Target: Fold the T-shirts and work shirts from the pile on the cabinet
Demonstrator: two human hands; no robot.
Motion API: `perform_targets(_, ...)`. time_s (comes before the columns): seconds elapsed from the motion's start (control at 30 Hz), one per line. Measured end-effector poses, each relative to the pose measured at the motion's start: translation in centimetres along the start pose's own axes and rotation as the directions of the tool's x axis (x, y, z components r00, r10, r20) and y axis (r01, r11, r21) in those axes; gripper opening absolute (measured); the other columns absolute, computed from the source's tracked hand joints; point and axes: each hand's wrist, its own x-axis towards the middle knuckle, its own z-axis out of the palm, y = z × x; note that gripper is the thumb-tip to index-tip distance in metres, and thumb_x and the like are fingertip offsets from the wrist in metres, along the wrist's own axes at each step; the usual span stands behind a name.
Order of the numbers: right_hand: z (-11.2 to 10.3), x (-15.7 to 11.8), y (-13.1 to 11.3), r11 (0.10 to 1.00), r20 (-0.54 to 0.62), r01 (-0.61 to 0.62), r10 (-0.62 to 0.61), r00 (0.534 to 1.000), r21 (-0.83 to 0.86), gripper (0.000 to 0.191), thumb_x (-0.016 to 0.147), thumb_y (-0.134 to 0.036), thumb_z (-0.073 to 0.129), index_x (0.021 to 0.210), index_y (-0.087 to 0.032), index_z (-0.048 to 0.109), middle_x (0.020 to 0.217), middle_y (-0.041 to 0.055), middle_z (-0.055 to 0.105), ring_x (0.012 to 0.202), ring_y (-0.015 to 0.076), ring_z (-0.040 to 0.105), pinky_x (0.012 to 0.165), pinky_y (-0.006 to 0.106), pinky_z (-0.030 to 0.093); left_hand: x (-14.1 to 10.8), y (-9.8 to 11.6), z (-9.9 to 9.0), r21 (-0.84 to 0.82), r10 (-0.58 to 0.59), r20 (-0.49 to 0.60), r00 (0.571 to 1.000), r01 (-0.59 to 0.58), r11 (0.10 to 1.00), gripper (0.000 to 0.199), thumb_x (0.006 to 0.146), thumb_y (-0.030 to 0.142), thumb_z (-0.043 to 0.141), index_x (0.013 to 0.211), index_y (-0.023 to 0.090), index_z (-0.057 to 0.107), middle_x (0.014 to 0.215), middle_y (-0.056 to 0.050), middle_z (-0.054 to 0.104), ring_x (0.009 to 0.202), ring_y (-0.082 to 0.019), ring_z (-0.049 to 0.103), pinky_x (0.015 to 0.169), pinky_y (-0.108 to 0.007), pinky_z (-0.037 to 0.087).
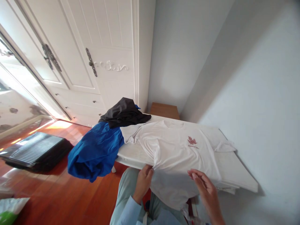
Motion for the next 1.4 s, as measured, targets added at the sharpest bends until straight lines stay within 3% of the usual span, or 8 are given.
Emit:
perform_targets(0.2, 0.2, 5.3, 0.2, 0.922, 0.040, 0.255, -0.254, 0.966, -0.291, 0.054, 0.086, -0.064, 0.056, 0.117, -0.022, 0.068, 0.123, 0.0107, 0.065, 0.116, 0.0281, 0.062, 0.106, 0.048, 0.049, -0.2, 0.1, 0.2, -0.169, -0.352, 0.354, 0.867, 0.429, 0.887, 0.038, 0.077, 0.049, 0.056, 0.095, 0.019, 0.071, 0.062, -0.001, 0.061, 0.042, -0.012, 0.051, 0.037, -0.020, 0.025)
perform_targets(0.53, 0.1, 10.6, 4.3, 0.697, 0.229, 0.488, -0.436, 0.870, -0.526, 0.054, 0.091, -0.060, 0.049, 0.118, -0.019, 0.072, 0.132, 0.0125, 0.060, 0.124, 0.0294, 0.056, 0.109, 0.051, 0.046, -0.2, 2.8, -1.2, -0.266, -0.181, 0.674, 0.716, 0.464, 0.845, 0.045, 0.073, 0.056, 0.073, 0.098, 0.019, 0.071, 0.060, 0.004, 0.053, 0.036, -0.004, 0.037, 0.035, -0.019, 0.020)
perform_targets(0.67, 0.0, 10.3, 4.3, 0.667, 0.236, 0.494, -0.443, 0.865, -0.558, 0.051, 0.094, -0.058, 0.049, 0.118, -0.019, 0.073, 0.133, 0.0115, 0.060, 0.123, 0.0282, 0.057, 0.108, 0.051, 0.046, 0.3, 2.1, -2.1, -0.215, -0.203, 0.571, 0.795, 0.384, 0.898, 0.045, 0.067, 0.058, 0.079, 0.079, 0.017, 0.065, 0.059, 0.006, 0.045, 0.038, -0.002, 0.028, 0.038, -0.019, 0.019)
perform_targets(0.9, -0.8, 10.8, 4.4, 0.682, 0.263, 0.529, -0.462, 0.847, -0.506, 0.052, 0.097, -0.057, 0.047, 0.122, -0.019, 0.070, 0.134, 0.0106, 0.060, 0.125, 0.0264, 0.056, 0.108, 0.049, 0.047, -0.4, 1.3, -7.8, 0.083, -0.142, 0.006, 0.990, 0.141, 0.986, 0.051, 0.060, 0.064, 0.079, 0.063, 0.018, 0.055, 0.062, 0.001, 0.052, 0.057, -0.013, 0.047, 0.052, -0.023, 0.035)
perform_targets(1.0, -0.9, 10.9, 4.4, 0.673, 0.296, 0.554, -0.469, 0.832, -0.491, 0.049, 0.097, -0.056, 0.047, 0.124, -0.020, 0.069, 0.135, 0.0092, 0.059, 0.126, 0.0261, 0.055, 0.109, 0.049, 0.046, -0.9, 1.2, -9.8, 0.139, -0.048, -0.045, 0.998, 0.054, 0.989, 0.051, 0.062, 0.064, 0.078, 0.064, 0.018, 0.055, 0.072, -0.002, 0.058, 0.071, -0.017, 0.054, 0.061, -0.025, 0.041)
perform_targets(1.2, -1.1, 10.8, 4.3, 0.670, 0.332, 0.572, -0.466, 0.820, -0.474, 0.048, 0.098, -0.054, 0.048, 0.127, -0.020, 0.067, 0.138, 0.0087, 0.057, 0.128, 0.0270, 0.053, 0.110, 0.052, 0.045, -0.5, 1.7, -11.2, 0.346, -0.221, -0.239, 0.945, 0.296, 0.890, 0.051, 0.074, 0.067, 0.062, 0.091, 0.019, 0.059, 0.063, 0.000, 0.058, 0.061, -0.021, 0.058, 0.057, -0.028, 0.039)
perform_targets(1.3, -1.2, 10.7, 4.2, 0.675, 0.350, 0.578, -0.460, 0.816, -0.459, 0.048, 0.097, -0.053, 0.049, 0.127, -0.020, 0.067, 0.139, 0.0093, 0.056, 0.129, 0.0269, 0.052, 0.110, 0.051, 0.045, 0.3, 3.7, -10.4, 0.547, -0.074, -0.339, 0.938, 0.261, 0.795, 0.047, 0.082, 0.055, 0.056, 0.113, 0.019, 0.058, 0.078, -0.004, 0.068, 0.076, -0.025, 0.066, 0.067, -0.032, 0.043)
perform_targets(1.4, -1.2, 10.8, 4.0, 0.680, 0.381, 0.582, -0.444, 0.811, -0.445, 0.048, 0.098, -0.052, 0.049, 0.129, -0.019, 0.066, 0.140, 0.0099, 0.055, 0.131, 0.0264, 0.052, 0.111, 0.050, 0.045, 1.8, 6.5, -7.9, 0.559, 0.130, -0.236, 0.963, 0.025, 0.829, 0.044, 0.088, 0.055, 0.050, 0.114, 0.020, 0.059, 0.082, -0.003, 0.068, 0.069, -0.020, 0.064, 0.069, -0.033, 0.047)
